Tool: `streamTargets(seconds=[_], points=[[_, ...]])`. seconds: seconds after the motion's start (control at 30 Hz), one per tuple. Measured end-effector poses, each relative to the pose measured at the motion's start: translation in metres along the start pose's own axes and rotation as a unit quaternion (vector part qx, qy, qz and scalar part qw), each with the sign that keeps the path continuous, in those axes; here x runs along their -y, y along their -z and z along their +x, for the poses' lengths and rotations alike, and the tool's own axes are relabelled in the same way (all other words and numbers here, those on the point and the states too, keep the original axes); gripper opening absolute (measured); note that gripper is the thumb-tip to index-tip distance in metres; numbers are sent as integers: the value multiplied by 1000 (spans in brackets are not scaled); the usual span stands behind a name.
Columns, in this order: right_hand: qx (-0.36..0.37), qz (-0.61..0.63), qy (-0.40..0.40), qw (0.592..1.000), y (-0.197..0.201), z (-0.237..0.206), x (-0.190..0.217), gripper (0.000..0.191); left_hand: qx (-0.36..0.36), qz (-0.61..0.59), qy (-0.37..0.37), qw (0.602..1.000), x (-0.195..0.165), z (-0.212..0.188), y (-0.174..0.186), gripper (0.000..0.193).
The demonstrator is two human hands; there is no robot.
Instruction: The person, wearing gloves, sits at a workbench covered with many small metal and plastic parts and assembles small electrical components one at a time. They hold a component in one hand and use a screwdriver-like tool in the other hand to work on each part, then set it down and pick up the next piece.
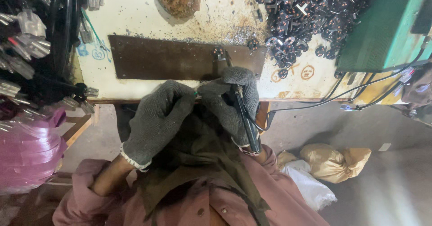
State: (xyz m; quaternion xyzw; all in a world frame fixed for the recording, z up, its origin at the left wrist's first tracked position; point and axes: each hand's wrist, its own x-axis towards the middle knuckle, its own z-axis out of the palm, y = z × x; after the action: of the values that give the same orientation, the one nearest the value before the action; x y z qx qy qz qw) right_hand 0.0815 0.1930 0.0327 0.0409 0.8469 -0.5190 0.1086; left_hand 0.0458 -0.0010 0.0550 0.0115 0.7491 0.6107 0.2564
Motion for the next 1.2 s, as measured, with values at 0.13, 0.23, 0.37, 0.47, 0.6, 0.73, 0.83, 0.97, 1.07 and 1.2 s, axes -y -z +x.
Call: streamTargets(seconds=[0.13, 0.23, 0.37, 0.47, 0.6, 0.73, 0.83, 0.97, 1.07, 1.2], points=[[-156, 188, 31, 969, -8, -10, -8, 50, -2, -14, -3, 1000, 1, -1, 2, 11], [-149, -36, 140, 978, -6, -13, -21, 47, 39, -41, 6, 998, 4, -1, 5, 13], [-49, 155, 157, 974, 7, -6, -39, 25, 87, -40, -5, 995, 10, 1, 11, 26], [8, 164, 24, 986, 13, -3, -39, 20, 119, -96, -12, 988, 13, 3, 17, 32], [9, 20, 156, 988, 9, -3, -29, 21, 220, -217, 231, 922, 16, 9, 23, 28], [-91, 437, -52, 893, 1, 0, -22, 33, 96, -98, 1, 991, 18, 7, 16, 19], [-59, 390, -94, 914, 1, 0, -22, 32, 90, -131, 42, 986, 19, 6, 10, 12], [-68, 162, 44, 983, 6, -7, -22, 32, 67, 4, 9, 998, 20, 4, 8, 14], [-70, 106, 86, 988, 5, -12, -21, 32, 66, -21, 7, 998, 18, 2, 8, 14], [-49, 361, -56, 930, -10, -18, -15, 25, 48, -63, -2, 997, 15, -2, 2, 12]])
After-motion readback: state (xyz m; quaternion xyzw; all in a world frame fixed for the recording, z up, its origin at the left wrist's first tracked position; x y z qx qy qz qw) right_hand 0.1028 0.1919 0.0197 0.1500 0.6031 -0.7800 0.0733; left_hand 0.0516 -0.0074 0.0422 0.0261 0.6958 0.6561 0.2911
